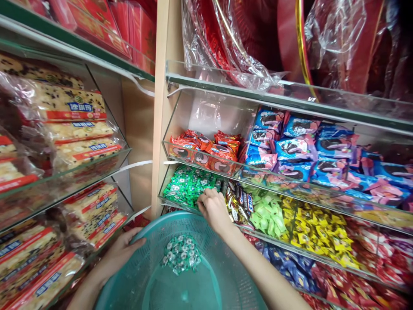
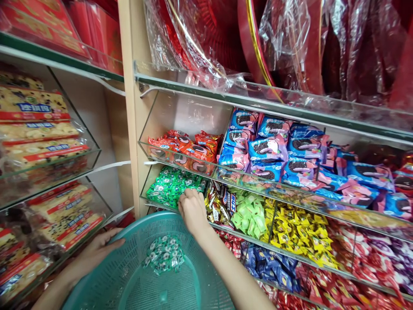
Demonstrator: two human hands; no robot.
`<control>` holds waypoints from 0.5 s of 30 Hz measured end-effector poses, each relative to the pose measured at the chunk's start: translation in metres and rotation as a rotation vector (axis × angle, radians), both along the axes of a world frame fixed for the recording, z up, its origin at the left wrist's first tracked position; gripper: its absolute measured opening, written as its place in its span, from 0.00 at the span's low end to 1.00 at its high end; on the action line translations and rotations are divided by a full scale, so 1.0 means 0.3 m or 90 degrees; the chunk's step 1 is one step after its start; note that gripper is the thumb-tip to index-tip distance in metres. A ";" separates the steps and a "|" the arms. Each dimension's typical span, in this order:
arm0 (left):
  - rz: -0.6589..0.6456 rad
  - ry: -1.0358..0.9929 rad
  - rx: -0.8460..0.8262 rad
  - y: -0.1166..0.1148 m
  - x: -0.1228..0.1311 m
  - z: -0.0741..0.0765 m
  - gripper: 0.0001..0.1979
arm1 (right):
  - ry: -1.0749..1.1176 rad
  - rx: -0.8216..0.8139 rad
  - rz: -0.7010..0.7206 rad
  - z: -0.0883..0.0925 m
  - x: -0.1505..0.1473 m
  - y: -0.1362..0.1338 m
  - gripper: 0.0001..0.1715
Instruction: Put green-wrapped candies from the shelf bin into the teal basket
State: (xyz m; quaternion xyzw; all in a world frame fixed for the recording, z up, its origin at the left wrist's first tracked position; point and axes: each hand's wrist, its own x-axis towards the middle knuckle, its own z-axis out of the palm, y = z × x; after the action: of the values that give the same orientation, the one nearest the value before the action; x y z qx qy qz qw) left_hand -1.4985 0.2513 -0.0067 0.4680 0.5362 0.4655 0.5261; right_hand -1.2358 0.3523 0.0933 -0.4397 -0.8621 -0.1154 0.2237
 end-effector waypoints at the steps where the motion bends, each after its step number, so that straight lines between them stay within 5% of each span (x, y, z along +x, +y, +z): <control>1: -0.004 -0.001 0.002 0.001 -0.001 0.000 0.24 | 0.022 0.001 0.008 0.007 0.006 -0.005 0.11; 8: -0.006 -0.001 0.002 -0.004 0.000 0.009 0.24 | 0.372 -0.066 0.100 0.009 0.009 -0.139 0.09; 12: 0.001 -0.006 -0.010 -0.007 -0.002 -0.007 0.24 | 0.456 -0.276 0.134 -0.138 -0.045 -0.178 0.08; 15: -0.006 -0.022 -0.018 -0.009 -0.003 -0.016 0.23 | 0.529 -0.518 0.031 -0.287 -0.073 -0.141 0.06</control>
State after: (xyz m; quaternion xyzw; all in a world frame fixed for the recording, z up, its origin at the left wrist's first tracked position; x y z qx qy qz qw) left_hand -1.4995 0.2486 -0.0116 0.4553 0.5311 0.4635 0.5439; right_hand -1.2577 0.3099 0.0073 -0.4787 -0.6870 0.4122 0.3591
